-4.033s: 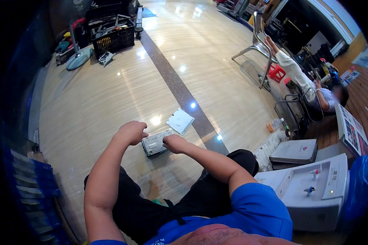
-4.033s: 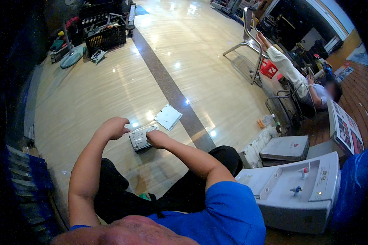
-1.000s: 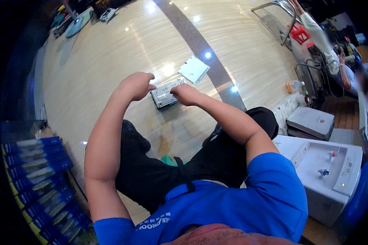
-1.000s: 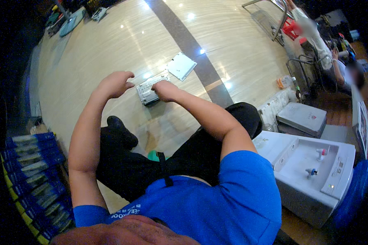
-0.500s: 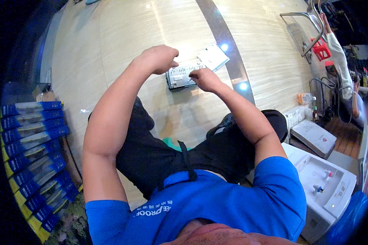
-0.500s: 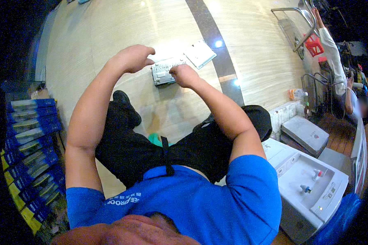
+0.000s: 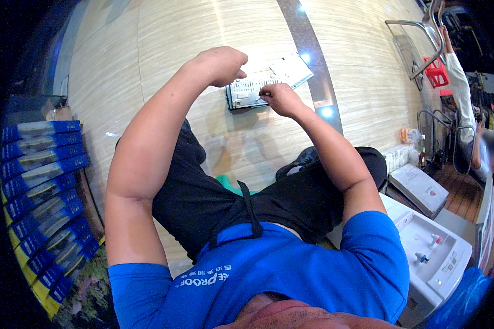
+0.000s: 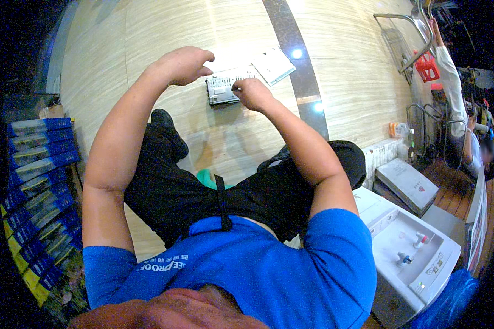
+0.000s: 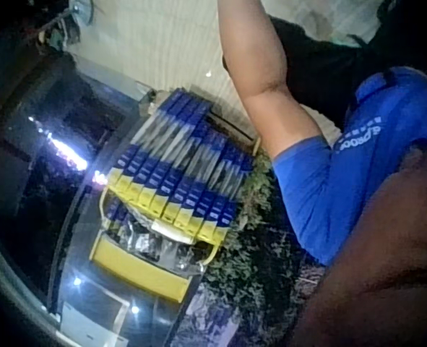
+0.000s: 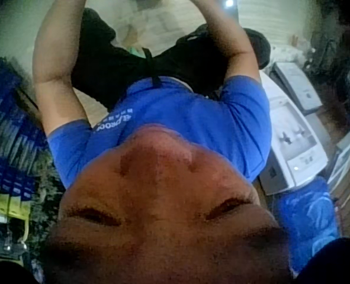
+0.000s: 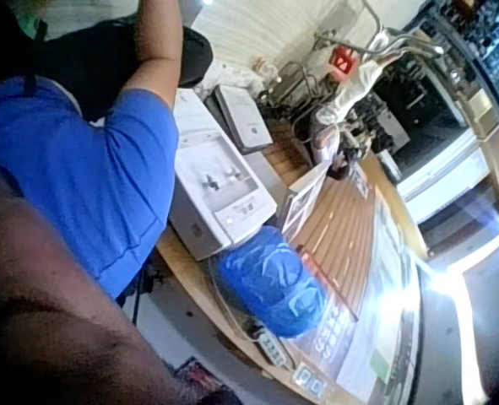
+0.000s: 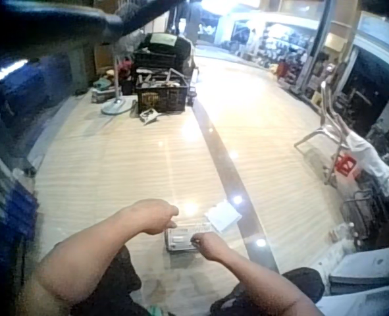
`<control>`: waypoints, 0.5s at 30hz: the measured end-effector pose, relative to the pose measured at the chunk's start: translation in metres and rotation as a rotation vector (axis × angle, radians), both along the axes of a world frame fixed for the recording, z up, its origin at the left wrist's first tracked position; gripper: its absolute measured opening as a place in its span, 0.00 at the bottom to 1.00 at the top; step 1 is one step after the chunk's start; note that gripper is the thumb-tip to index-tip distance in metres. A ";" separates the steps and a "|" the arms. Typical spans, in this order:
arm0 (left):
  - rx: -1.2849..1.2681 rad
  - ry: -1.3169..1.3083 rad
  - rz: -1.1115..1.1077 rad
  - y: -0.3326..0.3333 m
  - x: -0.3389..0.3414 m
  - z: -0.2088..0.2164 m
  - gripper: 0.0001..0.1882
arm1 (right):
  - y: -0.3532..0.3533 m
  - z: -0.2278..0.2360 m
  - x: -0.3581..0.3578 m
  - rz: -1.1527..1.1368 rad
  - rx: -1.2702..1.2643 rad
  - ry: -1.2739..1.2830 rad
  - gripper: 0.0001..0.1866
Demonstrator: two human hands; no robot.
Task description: The person disassembles a car stereo by hand while sitting on a small stool, removing small screws and prying off the metal casing components.
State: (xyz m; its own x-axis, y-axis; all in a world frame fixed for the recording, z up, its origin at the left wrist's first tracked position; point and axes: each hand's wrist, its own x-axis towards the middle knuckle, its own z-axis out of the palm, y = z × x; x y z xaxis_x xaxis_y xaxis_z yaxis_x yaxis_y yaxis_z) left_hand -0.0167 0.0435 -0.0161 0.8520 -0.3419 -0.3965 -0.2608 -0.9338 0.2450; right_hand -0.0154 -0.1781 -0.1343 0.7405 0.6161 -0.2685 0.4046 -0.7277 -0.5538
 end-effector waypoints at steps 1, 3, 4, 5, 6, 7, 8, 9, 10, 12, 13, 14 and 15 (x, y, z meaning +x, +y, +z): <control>0.000 0.001 0.002 0.000 -0.001 -0.001 0.16 | 0.000 -0.001 -0.001 0.002 0.000 0.001 0.11; -0.016 -0.009 -0.002 0.000 -0.003 -0.001 0.16 | -0.001 -0.003 -0.001 0.019 0.027 0.002 0.11; -0.017 -0.008 -0.001 0.000 -0.003 -0.001 0.16 | -0.002 -0.005 -0.002 0.021 0.026 0.003 0.11; -0.011 0.002 0.009 -0.001 -0.003 0.002 0.16 | -0.002 -0.006 -0.002 0.028 0.038 -0.013 0.11; -0.005 0.012 0.019 -0.003 -0.003 0.003 0.16 | -0.003 -0.007 -0.002 0.034 0.050 -0.029 0.11; -0.006 0.013 0.020 -0.003 -0.003 0.003 0.16 | -0.004 -0.008 -0.002 0.036 0.049 -0.028 0.11; -0.009 0.011 0.024 -0.003 -0.003 0.003 0.16 | -0.003 -0.008 -0.002 0.029 0.041 -0.018 0.11; -0.013 0.010 0.028 -0.002 -0.003 0.003 0.16 | -0.003 -0.007 -0.001 0.021 0.033 -0.009 0.11; -0.011 0.009 0.032 -0.003 -0.002 0.003 0.16 | -0.003 -0.006 -0.001 0.025 0.035 -0.010 0.11; 0.001 0.009 0.020 -0.003 -0.001 0.002 0.16 | -0.001 -0.002 -0.002 0.010 -0.023 0.006 0.11; 0.007 0.009 0.027 -0.003 0.000 0.002 0.16 | 0.001 0.000 -0.002 0.017 -0.017 0.006 0.11; 0.001 0.022 0.031 -0.004 0.000 0.005 0.16 | 0.000 0.000 -0.002 -0.007 -0.041 0.022 0.12; -0.003 0.034 0.036 -0.005 0.000 0.008 0.16 | 0.000 0.002 0.000 -0.029 -0.064 0.038 0.12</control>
